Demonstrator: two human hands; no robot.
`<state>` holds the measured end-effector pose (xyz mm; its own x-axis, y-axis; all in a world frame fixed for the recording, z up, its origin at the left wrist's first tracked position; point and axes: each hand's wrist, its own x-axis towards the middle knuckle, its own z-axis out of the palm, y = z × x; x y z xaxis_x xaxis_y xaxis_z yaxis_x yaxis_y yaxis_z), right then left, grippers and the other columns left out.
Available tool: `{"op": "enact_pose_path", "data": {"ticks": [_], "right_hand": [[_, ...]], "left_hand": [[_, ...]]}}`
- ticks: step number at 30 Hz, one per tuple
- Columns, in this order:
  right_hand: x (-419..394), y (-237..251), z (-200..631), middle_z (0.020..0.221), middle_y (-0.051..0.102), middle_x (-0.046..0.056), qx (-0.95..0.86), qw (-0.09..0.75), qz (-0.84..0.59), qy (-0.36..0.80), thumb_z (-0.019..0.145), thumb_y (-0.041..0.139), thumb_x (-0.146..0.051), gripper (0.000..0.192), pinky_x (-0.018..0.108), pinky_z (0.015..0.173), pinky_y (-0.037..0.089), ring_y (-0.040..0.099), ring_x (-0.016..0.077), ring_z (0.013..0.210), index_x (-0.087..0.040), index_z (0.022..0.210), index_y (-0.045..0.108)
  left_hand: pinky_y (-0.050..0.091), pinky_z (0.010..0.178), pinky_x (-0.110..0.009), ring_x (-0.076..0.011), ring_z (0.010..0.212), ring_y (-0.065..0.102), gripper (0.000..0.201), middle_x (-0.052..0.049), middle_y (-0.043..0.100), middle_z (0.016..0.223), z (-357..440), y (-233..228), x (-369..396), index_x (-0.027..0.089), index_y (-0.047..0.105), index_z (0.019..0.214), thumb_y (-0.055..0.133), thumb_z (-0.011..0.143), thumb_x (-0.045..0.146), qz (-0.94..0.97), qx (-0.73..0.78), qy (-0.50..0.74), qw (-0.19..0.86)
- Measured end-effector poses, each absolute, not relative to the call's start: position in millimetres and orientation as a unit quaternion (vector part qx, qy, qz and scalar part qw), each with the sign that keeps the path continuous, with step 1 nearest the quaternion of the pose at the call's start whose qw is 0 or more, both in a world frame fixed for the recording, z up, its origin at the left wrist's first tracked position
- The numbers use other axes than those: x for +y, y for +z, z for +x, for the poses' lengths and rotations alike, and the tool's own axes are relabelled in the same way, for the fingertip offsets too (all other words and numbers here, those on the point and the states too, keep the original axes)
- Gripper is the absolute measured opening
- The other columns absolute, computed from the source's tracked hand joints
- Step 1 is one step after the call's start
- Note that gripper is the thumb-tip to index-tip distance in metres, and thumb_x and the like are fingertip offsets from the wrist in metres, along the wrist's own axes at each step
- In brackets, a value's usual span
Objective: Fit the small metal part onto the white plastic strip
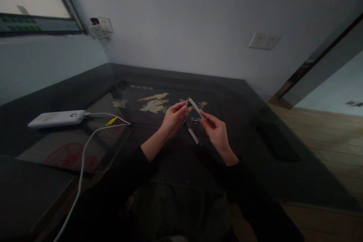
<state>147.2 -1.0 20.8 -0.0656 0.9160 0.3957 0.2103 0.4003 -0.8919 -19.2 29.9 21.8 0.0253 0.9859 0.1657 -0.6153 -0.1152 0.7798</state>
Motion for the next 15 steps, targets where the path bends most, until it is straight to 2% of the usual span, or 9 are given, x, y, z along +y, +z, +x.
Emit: {"op": "enact_pose_path", "data": {"ticks": [5, 10, 15], "right_hand": [[-3.3, 21.4, 146.6, 0.083, 0.069, 0.007, -0.664, 0.519, -0.419, 0.339, 0.08, 0.062, -0.028, 0.039, 0.022, 0.048, 0.043, 0.054, 0.0114, 0.058, -0.015, 0.116, 0.068], [-4.6, 20.7, 145.4, 0.081, 0.069, 0.006, -0.666, 0.514, -0.401, 0.363, 0.079, 0.064, -0.029, 0.037, 0.022, 0.046, 0.041, 0.054, 0.0112, 0.057, -0.016, 0.114, 0.069], [-4.0, 18.2, 144.3, 0.077, 0.067, 0.004, -0.66, 0.516, -0.389, 0.383, 0.079, 0.065, -0.03, 0.037, 0.021, 0.045, 0.04, 0.05, 0.009, 0.053, -0.016, 0.113, 0.069]], "left_hand": [[0.047, 0.062, -0.016, -0.0062, 0.068, 0.061, 0.04, -0.001, 0.071, 0.082, -19.8, 22.6, 29.8, 0.019, 0.075, 0.087, 0.086, 0.052, 0.035, 0.358, 0.242, 0.656, 0.619], [0.046, 0.063, -0.017, -0.0076, 0.074, 0.061, 0.035, -0.004, 0.071, 0.095, -20.9, 22.5, 29.7, 0.019, 0.075, 0.089, 0.083, 0.059, 0.033, 0.376, 0.236, 0.657, 0.61], [0.045, 0.063, -0.017, -0.0085, 0.076, 0.062, 0.032, -0.004, 0.072, 0.092, -21.3, 20.8, 31.1, 0.019, 0.074, 0.091, 0.081, 0.063, 0.031, 0.374, 0.242, 0.654, 0.611]]}}
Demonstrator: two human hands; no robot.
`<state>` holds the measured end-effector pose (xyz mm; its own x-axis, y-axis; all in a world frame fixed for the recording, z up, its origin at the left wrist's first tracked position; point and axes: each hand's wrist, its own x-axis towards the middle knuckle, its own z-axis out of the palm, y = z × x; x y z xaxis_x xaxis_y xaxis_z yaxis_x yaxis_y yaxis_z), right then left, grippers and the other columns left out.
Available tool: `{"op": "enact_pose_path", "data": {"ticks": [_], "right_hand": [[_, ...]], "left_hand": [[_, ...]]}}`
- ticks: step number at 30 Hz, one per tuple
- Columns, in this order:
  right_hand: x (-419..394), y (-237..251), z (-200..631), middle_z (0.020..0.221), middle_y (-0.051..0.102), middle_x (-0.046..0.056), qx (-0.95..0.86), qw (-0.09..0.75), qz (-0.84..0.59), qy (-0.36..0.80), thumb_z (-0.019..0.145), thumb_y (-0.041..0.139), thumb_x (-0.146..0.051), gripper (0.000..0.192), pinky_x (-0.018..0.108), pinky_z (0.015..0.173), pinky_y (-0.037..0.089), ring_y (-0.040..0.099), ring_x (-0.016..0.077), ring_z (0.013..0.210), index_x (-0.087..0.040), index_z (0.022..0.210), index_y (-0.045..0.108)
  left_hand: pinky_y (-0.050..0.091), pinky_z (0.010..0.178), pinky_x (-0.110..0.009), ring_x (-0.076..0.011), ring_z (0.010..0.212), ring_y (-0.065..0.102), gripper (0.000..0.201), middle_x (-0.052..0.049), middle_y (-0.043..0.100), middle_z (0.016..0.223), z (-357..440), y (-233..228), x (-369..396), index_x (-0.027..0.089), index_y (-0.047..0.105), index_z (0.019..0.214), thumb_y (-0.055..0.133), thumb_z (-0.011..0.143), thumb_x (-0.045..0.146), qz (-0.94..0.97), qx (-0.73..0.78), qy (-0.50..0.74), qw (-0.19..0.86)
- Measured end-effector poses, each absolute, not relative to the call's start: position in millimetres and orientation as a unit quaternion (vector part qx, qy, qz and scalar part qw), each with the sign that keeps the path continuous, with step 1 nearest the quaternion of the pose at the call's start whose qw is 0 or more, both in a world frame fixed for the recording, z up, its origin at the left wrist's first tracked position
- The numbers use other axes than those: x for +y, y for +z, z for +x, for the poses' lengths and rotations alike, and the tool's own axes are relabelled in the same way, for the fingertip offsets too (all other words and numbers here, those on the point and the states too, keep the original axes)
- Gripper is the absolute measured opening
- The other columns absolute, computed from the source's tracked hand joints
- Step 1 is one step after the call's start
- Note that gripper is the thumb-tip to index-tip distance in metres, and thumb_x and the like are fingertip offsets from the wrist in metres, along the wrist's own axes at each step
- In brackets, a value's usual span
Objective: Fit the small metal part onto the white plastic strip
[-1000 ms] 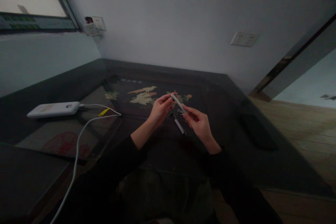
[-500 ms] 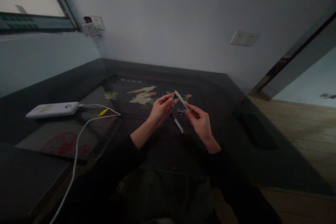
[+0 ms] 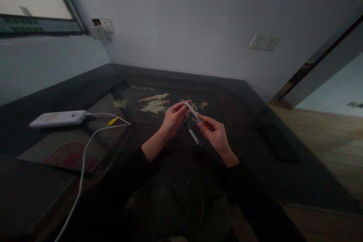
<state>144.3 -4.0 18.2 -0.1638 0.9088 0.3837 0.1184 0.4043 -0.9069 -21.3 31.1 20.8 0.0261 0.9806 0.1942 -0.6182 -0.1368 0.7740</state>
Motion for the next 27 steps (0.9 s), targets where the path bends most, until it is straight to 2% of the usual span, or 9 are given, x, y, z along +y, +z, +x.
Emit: {"op": "enact_pose_path", "data": {"ticks": [4, 12, 18, 23, 27], "right_hand": [[-1.3, 17.6, 145.5, 0.075, 0.066, 0.004, -0.656, 0.518, -0.404, 0.371, 0.08, 0.063, -0.03, 0.038, 0.021, 0.045, 0.04, 0.05, 0.0093, 0.053, -0.015, 0.114, 0.068], [-0.5, 19.1, 147.8, 0.084, 0.069, 0.007, -0.657, 0.53, -0.428, 0.323, 0.082, 0.061, -0.029, 0.039, 0.023, 0.048, 0.043, 0.054, 0.0122, 0.06, -0.015, 0.117, 0.067], [-2.1, 19.4, 145.9, 0.079, 0.067, 0.005, -0.664, 0.518, -0.418, 0.341, 0.08, 0.063, -0.029, 0.038, 0.021, 0.046, 0.041, 0.052, 0.0103, 0.055, -0.015, 0.114, 0.068], [-4.1, 18.7, 144.7, 0.079, 0.068, 0.005, -0.664, 0.517, -0.395, 0.369, 0.079, 0.065, -0.03, 0.036, 0.02, 0.044, 0.04, 0.051, 0.0094, 0.054, -0.017, 0.112, 0.069], [-4.2, 18.9, 144.8, 0.076, 0.066, 0.004, -0.661, 0.516, -0.402, 0.368, 0.079, 0.064, -0.03, 0.036, 0.021, 0.045, 0.04, 0.05, 0.0097, 0.054, -0.017, 0.112, 0.069]], "left_hand": [[0.046, 0.063, -0.017, -0.0075, 0.072, 0.062, 0.034, -0.003, 0.071, 0.088, -21.0, 19.8, 31.6, 0.019, 0.074, 0.09, 0.082, 0.061, 0.031, 0.371, 0.242, 0.655, 0.613], [0.046, 0.063, -0.018, -0.0067, 0.07, 0.061, 0.035, -0.003, 0.072, 0.091, -19.6, 18.7, 32.3, 0.019, 0.074, 0.089, 0.083, 0.058, 0.031, 0.371, 0.253, 0.652, 0.611], [0.046, 0.063, -0.017, -0.0067, 0.069, 0.061, 0.036, -0.002, 0.071, 0.083, -20.8, 18.8, 32.4, 0.018, 0.073, 0.089, 0.084, 0.058, 0.032, 0.368, 0.244, 0.656, 0.612], [0.047, 0.064, -0.017, -0.0077, 0.074, 0.062, 0.035, -0.004, 0.071, 0.092, -21.3, 21.0, 30.6, 0.017, 0.074, 0.09, 0.083, 0.059, 0.032, 0.37, 0.243, 0.654, 0.613], [0.046, 0.063, -0.017, -0.0072, 0.073, 0.061, 0.033, -0.003, 0.071, 0.088, -20.8, 21.4, 30.0, 0.018, 0.074, 0.09, 0.082, 0.061, 0.031, 0.369, 0.246, 0.654, 0.613]]}}
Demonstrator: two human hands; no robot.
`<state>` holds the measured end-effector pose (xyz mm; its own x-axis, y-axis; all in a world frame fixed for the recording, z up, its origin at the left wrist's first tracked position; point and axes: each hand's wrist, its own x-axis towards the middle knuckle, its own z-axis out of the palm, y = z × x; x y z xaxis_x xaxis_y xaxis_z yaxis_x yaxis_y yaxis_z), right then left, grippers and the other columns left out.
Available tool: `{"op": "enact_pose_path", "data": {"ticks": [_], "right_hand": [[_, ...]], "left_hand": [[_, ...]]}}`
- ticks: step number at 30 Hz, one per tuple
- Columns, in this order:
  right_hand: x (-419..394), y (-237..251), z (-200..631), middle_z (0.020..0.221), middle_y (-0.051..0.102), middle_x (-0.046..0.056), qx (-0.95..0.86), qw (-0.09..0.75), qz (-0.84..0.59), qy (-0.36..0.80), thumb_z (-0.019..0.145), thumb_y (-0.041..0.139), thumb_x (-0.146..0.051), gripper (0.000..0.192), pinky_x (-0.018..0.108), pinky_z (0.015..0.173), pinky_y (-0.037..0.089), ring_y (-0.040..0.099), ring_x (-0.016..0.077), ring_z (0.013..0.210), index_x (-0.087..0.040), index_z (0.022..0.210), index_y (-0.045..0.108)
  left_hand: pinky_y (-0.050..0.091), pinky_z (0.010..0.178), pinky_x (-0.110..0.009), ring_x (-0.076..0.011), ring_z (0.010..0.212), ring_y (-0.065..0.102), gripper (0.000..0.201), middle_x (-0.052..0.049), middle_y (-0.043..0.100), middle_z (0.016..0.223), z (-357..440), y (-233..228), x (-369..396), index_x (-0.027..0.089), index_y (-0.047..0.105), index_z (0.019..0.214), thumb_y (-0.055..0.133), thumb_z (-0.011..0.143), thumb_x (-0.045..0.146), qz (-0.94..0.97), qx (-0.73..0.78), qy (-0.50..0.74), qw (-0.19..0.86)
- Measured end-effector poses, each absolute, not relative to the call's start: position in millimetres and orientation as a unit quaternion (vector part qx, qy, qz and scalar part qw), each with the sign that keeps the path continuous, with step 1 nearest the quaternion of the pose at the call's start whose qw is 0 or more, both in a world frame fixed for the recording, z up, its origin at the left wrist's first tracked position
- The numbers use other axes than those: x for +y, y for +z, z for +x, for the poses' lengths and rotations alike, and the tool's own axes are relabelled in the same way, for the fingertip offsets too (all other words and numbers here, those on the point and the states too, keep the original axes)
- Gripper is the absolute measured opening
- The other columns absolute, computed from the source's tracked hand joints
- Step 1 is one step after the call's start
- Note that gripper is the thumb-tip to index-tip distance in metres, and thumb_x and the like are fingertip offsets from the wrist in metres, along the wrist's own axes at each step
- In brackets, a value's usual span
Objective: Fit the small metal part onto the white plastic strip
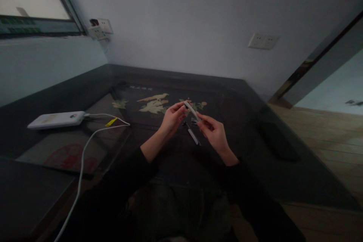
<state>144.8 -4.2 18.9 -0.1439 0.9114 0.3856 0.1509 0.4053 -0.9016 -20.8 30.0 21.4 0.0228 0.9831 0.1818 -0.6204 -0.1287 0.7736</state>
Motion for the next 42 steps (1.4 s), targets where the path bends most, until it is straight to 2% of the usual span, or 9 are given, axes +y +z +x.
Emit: {"op": "enact_pose_path", "data": {"ticks": [6, 11, 17, 27, 32, 42], "right_hand": [[-0.4, 19.3, 146.5, 0.075, 0.066, 0.004, -0.653, 0.523, -0.419, 0.353, 0.08, 0.062, -0.028, 0.039, 0.022, 0.048, 0.042, 0.051, 0.0105, 0.056, -0.016, 0.116, 0.068], [-0.3, 19.6, 146.6, 0.084, 0.069, 0.007, -0.647, 0.529, -0.427, 0.345, 0.08, 0.062, -0.028, 0.038, 0.024, 0.049, 0.044, 0.056, 0.0134, 0.062, -0.015, 0.116, 0.068], [-3.2, 19.3, 145.5, 0.084, 0.07, 0.007, -0.659, 0.52, -0.421, 0.343, 0.08, 0.063, -0.028, 0.036, 0.024, 0.05, 0.046, 0.058, 0.0148, 0.064, -0.018, 0.114, 0.069], [-5.4, 19.7, 143.3, 0.077, 0.066, 0.004, -0.662, 0.508, -0.388, 0.392, 0.08, 0.063, -0.031, 0.037, 0.021, 0.045, 0.04, 0.05, 0.0089, 0.053, -0.016, 0.113, 0.068], [-2.1, 17.2, 145.1, 0.071, 0.062, 0.002, -0.66, 0.515, -0.411, 0.362, 0.081, 0.061, -0.031, 0.037, 0.021, 0.045, 0.038, 0.047, 0.0087, 0.052, -0.016, 0.114, 0.068], [-2.4, 18.3, 145.4, 0.079, 0.068, 0.006, -0.658, 0.525, -0.427, 0.33, 0.082, 0.06, -0.029, 0.037, 0.023, 0.049, 0.043, 0.056, 0.0139, 0.062, -0.016, 0.116, 0.067]], "left_hand": [[0.046, 0.063, -0.017, -0.0066, 0.069, 0.061, 0.038, -0.001, 0.071, 0.083, -19.8, 20.6, 30.1, 0.019, 0.073, 0.088, 0.085, 0.055, 0.034, 0.36, 0.256, 0.652, 0.616], [0.046, 0.064, -0.018, -0.0065, 0.071, 0.061, 0.035, -0.002, 0.071, 0.09, -19.9, 18.4, 30.9, 0.019, 0.072, 0.091, 0.082, 0.06, 0.032, 0.375, 0.263, 0.647, 0.61], [0.046, 0.065, -0.019, -0.0083, 0.073, 0.062, 0.033, -0.002, 0.071, 0.084, -20.9, 17.3, 32.4, 0.018, 0.072, 0.09, 0.082, 0.061, 0.031, 0.369, 0.253, 0.654, 0.609], [0.045, 0.064, -0.018, -0.0078, 0.074, 0.062, 0.031, -0.004, 0.071, 0.09, -21.1, 20.4, 31.3, 0.017, 0.073, 0.09, 0.082, 0.062, 0.027, 0.359, 0.245, 0.659, 0.614], [0.046, 0.063, -0.017, -0.0067, 0.07, 0.061, 0.031, -0.001, 0.07, 0.082, -20.1, 19.0, 31.3, 0.018, 0.072, 0.089, 0.082, 0.061, 0.025, 0.351, 0.254, 0.654, 0.619], [0.047, 0.065, -0.017, -0.0063, 0.073, 0.063, 0.032, -0.001, 0.071, 0.088, -19.8, 19.2, 29.9, 0.018, 0.071, 0.09, 0.082, 0.062, 0.028, 0.368, 0.265, 0.647, 0.613]]}}
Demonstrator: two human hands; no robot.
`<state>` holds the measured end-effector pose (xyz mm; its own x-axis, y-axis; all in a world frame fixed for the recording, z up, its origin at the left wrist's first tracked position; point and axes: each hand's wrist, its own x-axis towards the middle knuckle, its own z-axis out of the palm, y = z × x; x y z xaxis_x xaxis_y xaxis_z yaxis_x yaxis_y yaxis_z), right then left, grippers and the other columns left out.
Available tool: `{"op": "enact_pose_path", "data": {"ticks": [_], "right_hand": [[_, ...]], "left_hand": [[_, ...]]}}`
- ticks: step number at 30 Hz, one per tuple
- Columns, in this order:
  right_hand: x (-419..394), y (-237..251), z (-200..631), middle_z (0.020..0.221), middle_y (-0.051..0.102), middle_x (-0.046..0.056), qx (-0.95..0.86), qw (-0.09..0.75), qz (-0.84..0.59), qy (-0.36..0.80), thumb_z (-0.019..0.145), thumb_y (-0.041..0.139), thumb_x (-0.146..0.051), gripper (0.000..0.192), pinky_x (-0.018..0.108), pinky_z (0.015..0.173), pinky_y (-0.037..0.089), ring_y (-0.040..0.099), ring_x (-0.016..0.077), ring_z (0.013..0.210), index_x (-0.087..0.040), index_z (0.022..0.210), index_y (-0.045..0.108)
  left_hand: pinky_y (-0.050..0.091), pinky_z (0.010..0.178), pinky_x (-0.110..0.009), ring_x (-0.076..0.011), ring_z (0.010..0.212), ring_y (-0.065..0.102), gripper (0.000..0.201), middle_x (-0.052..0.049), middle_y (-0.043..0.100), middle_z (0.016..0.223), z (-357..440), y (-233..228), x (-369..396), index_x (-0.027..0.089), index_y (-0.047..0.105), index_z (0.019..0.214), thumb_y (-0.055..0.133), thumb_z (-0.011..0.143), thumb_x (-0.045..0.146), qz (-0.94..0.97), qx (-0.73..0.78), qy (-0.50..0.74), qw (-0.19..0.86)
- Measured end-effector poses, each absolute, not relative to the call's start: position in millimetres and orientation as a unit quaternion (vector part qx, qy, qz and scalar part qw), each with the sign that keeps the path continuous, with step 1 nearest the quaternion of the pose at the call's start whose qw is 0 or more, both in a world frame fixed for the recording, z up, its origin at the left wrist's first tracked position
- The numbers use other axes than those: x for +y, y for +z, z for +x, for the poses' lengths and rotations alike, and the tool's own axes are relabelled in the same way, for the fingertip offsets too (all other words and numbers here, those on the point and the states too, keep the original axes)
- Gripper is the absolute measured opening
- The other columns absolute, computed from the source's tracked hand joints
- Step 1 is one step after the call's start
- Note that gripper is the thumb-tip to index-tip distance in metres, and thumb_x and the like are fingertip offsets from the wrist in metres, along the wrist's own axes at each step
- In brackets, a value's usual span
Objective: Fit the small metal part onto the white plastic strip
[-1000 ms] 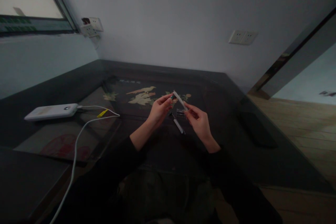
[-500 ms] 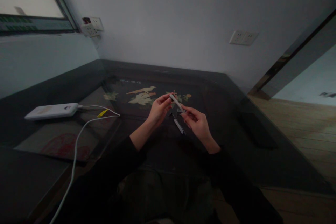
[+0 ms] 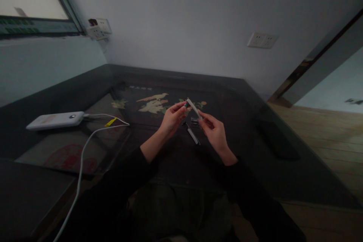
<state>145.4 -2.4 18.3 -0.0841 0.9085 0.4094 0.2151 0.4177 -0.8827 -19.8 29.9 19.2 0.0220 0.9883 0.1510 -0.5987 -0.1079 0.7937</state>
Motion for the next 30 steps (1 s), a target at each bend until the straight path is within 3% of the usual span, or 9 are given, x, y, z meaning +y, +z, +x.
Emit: {"op": "enact_pose_path", "data": {"ticks": [12, 20, 30], "right_hand": [[-7.4, 22.4, 142.2, 0.073, 0.066, 0.004, -0.653, 0.508, -0.39, 0.404, 0.078, 0.064, -0.032, 0.039, 0.02, 0.041, 0.037, 0.049, 0.0085, 0.05, -0.016, 0.113, 0.069], [-1.1, 18.1, 144.7, 0.064, 0.061, 0.001, -0.65, 0.517, -0.417, 0.37, 0.079, 0.063, -0.032, 0.039, 0.021, 0.043, 0.037, 0.044, 0.0081, 0.048, -0.016, 0.114, 0.069], [-3.2, 21.1, 146.4, 0.078, 0.068, 0.006, -0.65, 0.519, -0.426, 0.357, 0.08, 0.062, -0.029, 0.04, 0.024, 0.047, 0.043, 0.055, 0.0124, 0.057, -0.016, 0.116, 0.068]], "left_hand": [[0.046, 0.065, -0.018, -0.0098, 0.078, 0.062, 0.031, -0.004, 0.07, 0.089, -21.1, 22.6, 29.9, 0.017, 0.072, 0.089, 0.082, 0.062, 0.028, 0.37, 0.248, 0.66, 0.604], [0.046, 0.063, -0.018, -0.0071, 0.071, 0.061, 0.03, -0.001, 0.07, 0.085, -20.4, 18.5, 31.9, 0.018, 0.071, 0.088, 0.081, 0.061, 0.025, 0.36, 0.259, 0.659, 0.607], [0.046, 0.063, -0.019, -0.0073, 0.071, 0.061, 0.029, -0.002, 0.07, 0.087, -19.7, 19.3, 31.0, 0.017, 0.072, 0.087, 0.081, 0.061, 0.026, 0.369, 0.257, 0.656, 0.606]]}}
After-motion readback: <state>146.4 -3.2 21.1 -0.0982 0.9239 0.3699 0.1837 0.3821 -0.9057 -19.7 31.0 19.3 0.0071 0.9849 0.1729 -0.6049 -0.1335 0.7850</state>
